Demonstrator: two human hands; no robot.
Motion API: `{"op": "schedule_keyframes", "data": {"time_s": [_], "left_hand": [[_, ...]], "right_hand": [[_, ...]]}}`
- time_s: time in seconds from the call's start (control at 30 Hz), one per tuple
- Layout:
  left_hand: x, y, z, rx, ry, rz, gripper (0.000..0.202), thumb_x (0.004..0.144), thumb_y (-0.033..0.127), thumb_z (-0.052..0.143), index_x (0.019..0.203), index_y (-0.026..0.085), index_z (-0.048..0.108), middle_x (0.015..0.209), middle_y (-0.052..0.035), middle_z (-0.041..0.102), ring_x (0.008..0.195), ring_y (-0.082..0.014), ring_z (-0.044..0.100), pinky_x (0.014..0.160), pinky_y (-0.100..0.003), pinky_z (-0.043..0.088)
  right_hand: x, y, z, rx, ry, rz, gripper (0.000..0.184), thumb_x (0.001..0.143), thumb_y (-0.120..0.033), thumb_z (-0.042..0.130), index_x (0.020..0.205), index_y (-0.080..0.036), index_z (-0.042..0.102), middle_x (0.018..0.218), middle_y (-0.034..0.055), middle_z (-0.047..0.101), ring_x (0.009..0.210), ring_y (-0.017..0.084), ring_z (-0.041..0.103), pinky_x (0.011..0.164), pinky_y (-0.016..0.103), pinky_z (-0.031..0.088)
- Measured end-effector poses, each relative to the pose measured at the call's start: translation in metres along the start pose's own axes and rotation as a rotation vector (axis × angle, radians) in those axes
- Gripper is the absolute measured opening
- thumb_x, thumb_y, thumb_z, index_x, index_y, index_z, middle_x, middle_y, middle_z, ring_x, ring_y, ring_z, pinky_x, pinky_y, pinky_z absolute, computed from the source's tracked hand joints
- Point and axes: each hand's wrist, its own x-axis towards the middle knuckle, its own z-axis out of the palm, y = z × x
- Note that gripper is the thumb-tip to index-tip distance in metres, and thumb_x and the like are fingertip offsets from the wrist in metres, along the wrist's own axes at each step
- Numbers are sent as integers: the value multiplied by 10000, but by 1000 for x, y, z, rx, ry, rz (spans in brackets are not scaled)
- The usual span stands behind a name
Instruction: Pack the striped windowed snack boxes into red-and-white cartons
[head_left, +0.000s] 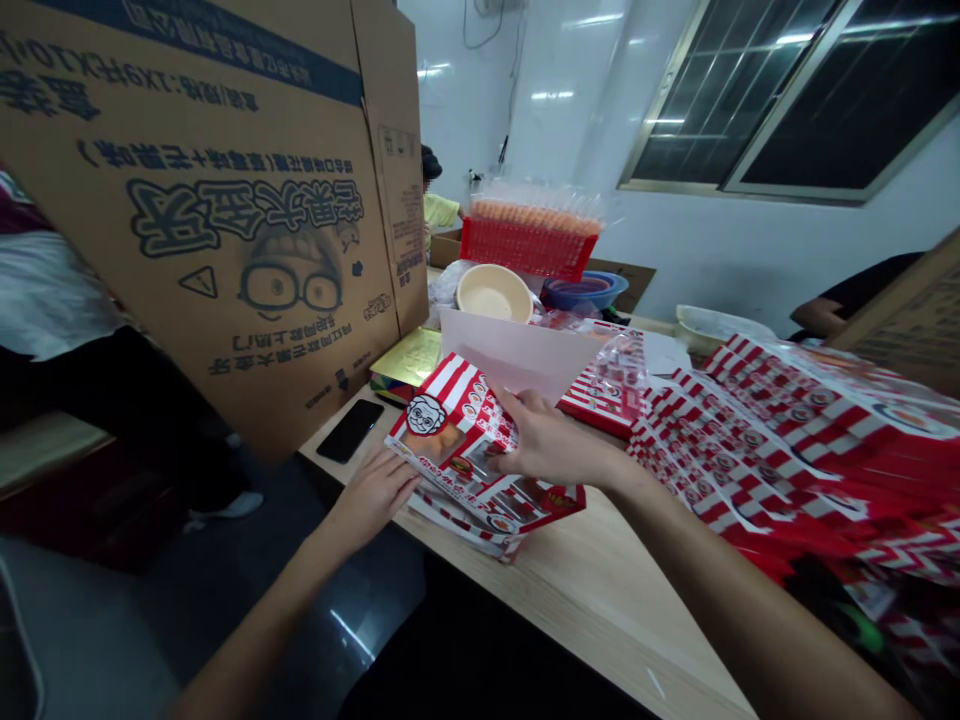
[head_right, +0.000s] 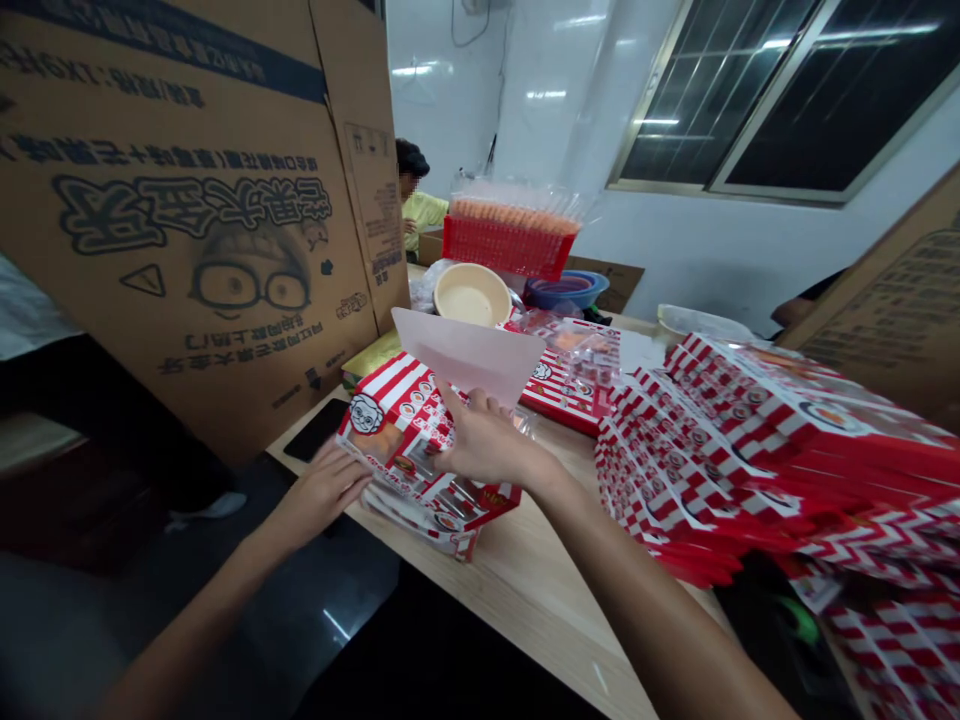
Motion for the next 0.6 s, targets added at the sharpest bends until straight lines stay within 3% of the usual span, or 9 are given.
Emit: {"op": "schedule_keyframes", "data": {"time_s": [0.1, 0.2, 0.3, 0.47, 0.6], "left_hand": [[-6, -6, 8, 22, 246, -78, 97, 863, 195, 456, 937, 210, 517, 866, -8, 650, 878, -171, 611, 1076, -522, 186], [-8, -4, 19, 35, 385, -183, 189, 842, 199, 485, 1026, 204, 441, 912, -32, 638, 942, -195, 589, 1052, -517, 232], [-7, 1, 23, 9, 405, -249, 241, 842, 202, 488, 1070, 197, 411, 875, -32, 637, 946, -216, 582, 1012, -504, 272], [-11, 2, 19, -39, 362, -296, 265, 829, 232, 520, 1088, 215, 465, 714, 14, 573, 773, -198, 566, 925, -475, 346], [-10, 2, 31, -261, 385, -420, 371, 783, 276, 577, 1120, 201, 441, 972, -61, 553, 936, -216, 545, 856, -389, 431]], "right_hand": [[0, 3, -5, 4, -82, 72, 988, 629, -407, 645, 1434, -209, 107, 1167, 187, 440, 1071, 401, 435, 851, 494, 348], [2, 2, -5, -5, -117, 122, 1027, 615, -395, 656, 1436, -216, 65, 1161, 186, 432, 1052, 400, 449, 839, 496, 356], [2, 1, -5, -26, -130, 132, 1073, 606, -407, 665, 1434, -231, 6, 1194, 189, 402, 1085, 406, 427, 842, 497, 363], [-1, -1, -5, -30, -139, 137, 1078, 602, -382, 672, 1436, -215, 9, 1232, 203, 382, 1117, 421, 398, 872, 521, 346], [-1, 1, -2, -8, -100, 103, 1068, 572, -403, 690, 1435, -200, 95, 1217, 195, 415, 1090, 403, 434, 877, 516, 343]]}}
